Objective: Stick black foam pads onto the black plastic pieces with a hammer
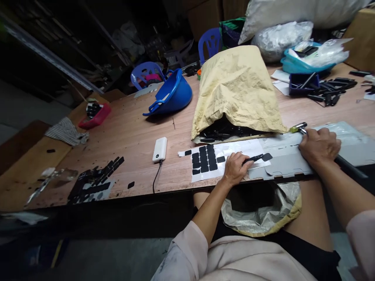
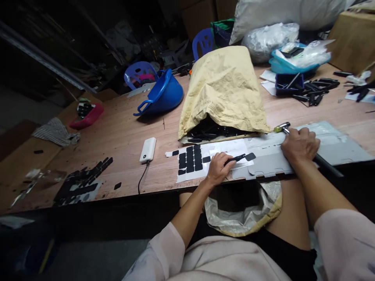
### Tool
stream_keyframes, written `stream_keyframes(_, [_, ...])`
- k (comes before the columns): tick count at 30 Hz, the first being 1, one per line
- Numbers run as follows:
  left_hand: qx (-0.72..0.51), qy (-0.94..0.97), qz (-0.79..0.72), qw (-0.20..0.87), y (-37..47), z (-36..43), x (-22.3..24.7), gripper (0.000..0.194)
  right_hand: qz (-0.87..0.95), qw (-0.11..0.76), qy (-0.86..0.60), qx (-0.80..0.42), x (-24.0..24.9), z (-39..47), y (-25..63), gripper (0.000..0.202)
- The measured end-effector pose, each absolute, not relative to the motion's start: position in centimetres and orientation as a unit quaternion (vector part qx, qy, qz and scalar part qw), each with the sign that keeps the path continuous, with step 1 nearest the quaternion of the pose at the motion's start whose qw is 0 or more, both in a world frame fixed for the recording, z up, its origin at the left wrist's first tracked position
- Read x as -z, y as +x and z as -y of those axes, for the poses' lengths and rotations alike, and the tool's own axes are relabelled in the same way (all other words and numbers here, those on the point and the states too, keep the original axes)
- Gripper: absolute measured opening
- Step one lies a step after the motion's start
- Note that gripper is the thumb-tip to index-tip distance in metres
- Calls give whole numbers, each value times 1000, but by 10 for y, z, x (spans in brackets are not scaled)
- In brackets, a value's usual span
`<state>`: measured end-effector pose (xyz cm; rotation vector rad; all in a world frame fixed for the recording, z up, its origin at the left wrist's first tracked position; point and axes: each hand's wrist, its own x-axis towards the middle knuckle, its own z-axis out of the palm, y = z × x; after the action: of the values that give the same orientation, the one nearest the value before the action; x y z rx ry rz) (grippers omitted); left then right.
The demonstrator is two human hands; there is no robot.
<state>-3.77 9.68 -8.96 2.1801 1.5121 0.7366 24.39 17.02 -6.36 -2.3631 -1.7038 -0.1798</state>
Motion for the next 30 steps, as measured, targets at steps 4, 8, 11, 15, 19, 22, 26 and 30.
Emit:
stream_keyframes(4, [-277,844,-397,229,-38,-40,103,35,579,87,-810,42,59,-169,243,54])
stream_keyframes(8, [-103,838,-450,292,-36,8,126,31,580,89,-808,52,60,-169,244,52])
stream_keyframes(11, [75,753,-572,315,-31,11,139,33,585,102,-803,58,62,-170,245,49])
stream_keyframes(15, [173,699,-603,342,-25,0,146,38,585,114,-800,67,65,-171,246,47])
stream_keyframes(19, [121,726,-571,364,-22,0,134,39,580,100,-805,77,67,-173,247,52])
stream_keyframes(22, [45,765,-505,397,-26,-3,109,43,581,100,-803,87,69,-174,248,52])
stream_keyframes(26, [-92,778,-436,442,-45,-39,68,26,581,104,-801,94,72,-175,250,50])
stream_keyframes(30, [-245,744,-579,227,-72,-109,43,19,580,101,-803,93,72,-175,250,52])
